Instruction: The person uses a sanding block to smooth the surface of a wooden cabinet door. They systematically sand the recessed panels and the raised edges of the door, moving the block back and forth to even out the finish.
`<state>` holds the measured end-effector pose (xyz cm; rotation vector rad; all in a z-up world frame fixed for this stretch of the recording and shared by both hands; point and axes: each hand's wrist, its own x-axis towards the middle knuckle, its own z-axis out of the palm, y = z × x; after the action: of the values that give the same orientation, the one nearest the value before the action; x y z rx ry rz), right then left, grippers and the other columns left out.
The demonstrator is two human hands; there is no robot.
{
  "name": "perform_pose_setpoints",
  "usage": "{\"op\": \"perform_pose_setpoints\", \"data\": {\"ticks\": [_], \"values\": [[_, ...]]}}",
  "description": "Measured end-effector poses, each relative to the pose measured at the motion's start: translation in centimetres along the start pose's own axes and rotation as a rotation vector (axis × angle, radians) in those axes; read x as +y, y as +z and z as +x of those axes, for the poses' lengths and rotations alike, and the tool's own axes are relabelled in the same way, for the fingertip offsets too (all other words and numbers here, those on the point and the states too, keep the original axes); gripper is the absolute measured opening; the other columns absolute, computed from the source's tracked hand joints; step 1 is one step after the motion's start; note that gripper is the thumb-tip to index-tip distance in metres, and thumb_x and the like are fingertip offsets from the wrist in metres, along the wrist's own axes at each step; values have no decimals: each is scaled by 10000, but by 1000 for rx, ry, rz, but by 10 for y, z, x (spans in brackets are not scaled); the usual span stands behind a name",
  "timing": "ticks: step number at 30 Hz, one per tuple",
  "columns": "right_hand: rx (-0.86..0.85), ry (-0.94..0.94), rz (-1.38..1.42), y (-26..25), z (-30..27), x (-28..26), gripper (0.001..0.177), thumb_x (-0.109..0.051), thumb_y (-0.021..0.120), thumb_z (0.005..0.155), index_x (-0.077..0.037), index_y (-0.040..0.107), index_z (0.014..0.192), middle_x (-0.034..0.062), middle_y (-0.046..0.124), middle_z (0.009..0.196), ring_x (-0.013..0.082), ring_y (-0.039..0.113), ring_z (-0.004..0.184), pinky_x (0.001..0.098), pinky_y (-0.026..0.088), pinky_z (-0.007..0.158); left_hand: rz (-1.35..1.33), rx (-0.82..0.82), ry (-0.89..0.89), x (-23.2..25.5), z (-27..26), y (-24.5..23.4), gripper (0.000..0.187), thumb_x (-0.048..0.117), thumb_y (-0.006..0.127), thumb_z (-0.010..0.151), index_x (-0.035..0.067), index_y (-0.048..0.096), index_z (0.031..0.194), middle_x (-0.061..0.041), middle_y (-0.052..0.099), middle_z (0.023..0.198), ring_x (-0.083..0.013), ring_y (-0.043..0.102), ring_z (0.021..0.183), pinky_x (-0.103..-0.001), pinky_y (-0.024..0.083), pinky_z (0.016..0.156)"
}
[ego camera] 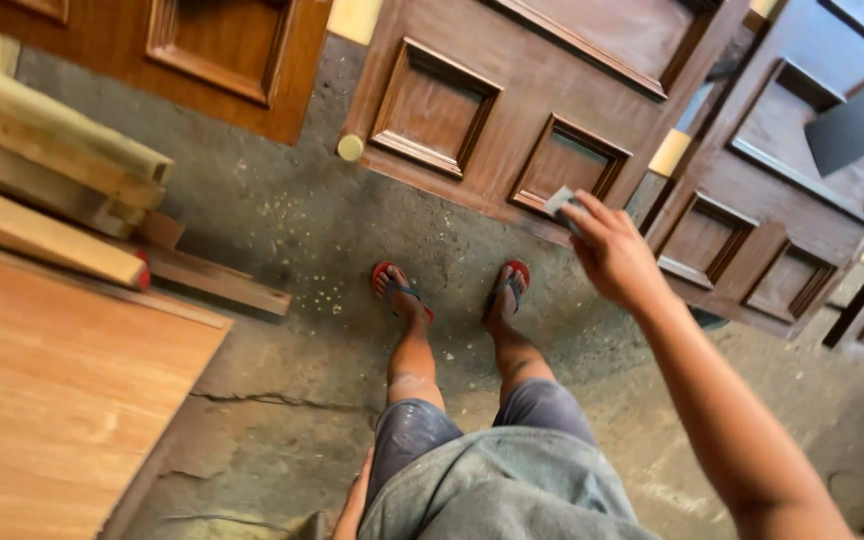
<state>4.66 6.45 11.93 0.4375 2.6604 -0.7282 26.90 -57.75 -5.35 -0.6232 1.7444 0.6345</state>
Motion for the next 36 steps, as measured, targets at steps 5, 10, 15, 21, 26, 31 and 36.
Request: {"op": "perform_pose_setpoints", "data": {"ticks": [5, 10, 15, 21, 26, 31, 36], "values": [[147, -62, -253, -16, 9, 81, 460, -111, 481, 1074, -109, 538, 1530, 282, 471, 1576, 470, 526, 908, 536, 446, 914, -83, -125, -145, 113, -26, -50, 788, 595, 564, 879, 81, 525, 1475, -87, 521, 1539, -202, 431, 1474, -340, 280, 1242], [151, -147, -537, -41, 27, 144, 451, -159, 467, 1115, -122, 595, 1546, 138, 511, 1632, 369, 458, 908, 490, 463, 837, 448, -199, -87, 223, -7, -23, 1156, 754, 605, 777, 78, 210, 1627, -164, 321, 1657, -300, 309, 1547, -373, 230, 1273], [80, -236, -578, -27, 29, 162, 579, -123, 572, 1001, -163, 552, 1578, 158, 425, 1656, 329, 474, 956, 432, 467, 922, 527, -196, -189, 315, -33, 14, 1206, 623, 661, 807, 233, -95, 1663, -56, 63, 1742, -312, 264, 1555, -492, 319, 1227], [87, -317, -608, -37, 37, 186, 591, -222, 630, 983, -319, 563, 1562, 15, 460, 1654, 284, 494, 967, 393, 512, 734, 511, -119, -199, 346, -46, 46, 1207, 621, 673, 785, 252, -63, 1668, -127, 141, 1715, -367, 289, 1529, -486, 307, 1222], [-10, -434, -705, -46, 44, 183, 635, -335, 556, 985, -368, 463, 1613, -41, 461, 1659, 262, 530, 1037, 345, 493, 805, 595, -73, -174, 374, -56, 73, 1138, 625, 641, 808, 285, -17, 1671, -197, 169, 1685, -444, 316, 1491, -528, 315, 1201], [136, -573, -742, -48, 93, 139, 625, -263, 557, 946, -330, 544, 1567, -54, 490, 1618, 228, 527, 990, 308, 485, 750, 629, -94, -221, 369, -41, 106, 1090, 594, 653, 813, 364, 2, 1658, -151, 134, 1705, -524, 390, 1406, -546, 356, 1170], [60, -517, -711, -54, 75, 145, 632, -228, 532, 974, -302, 514, 1601, -21, 447, 1654, 265, 529, 1037, 340, 503, 796, 567, -57, -184, 362, -36, 100, 1091, 618, 648, 785, 327, 70, 1663, -180, 205, 1681, -484, 404, 1416, -519, 336, 1177]]}}
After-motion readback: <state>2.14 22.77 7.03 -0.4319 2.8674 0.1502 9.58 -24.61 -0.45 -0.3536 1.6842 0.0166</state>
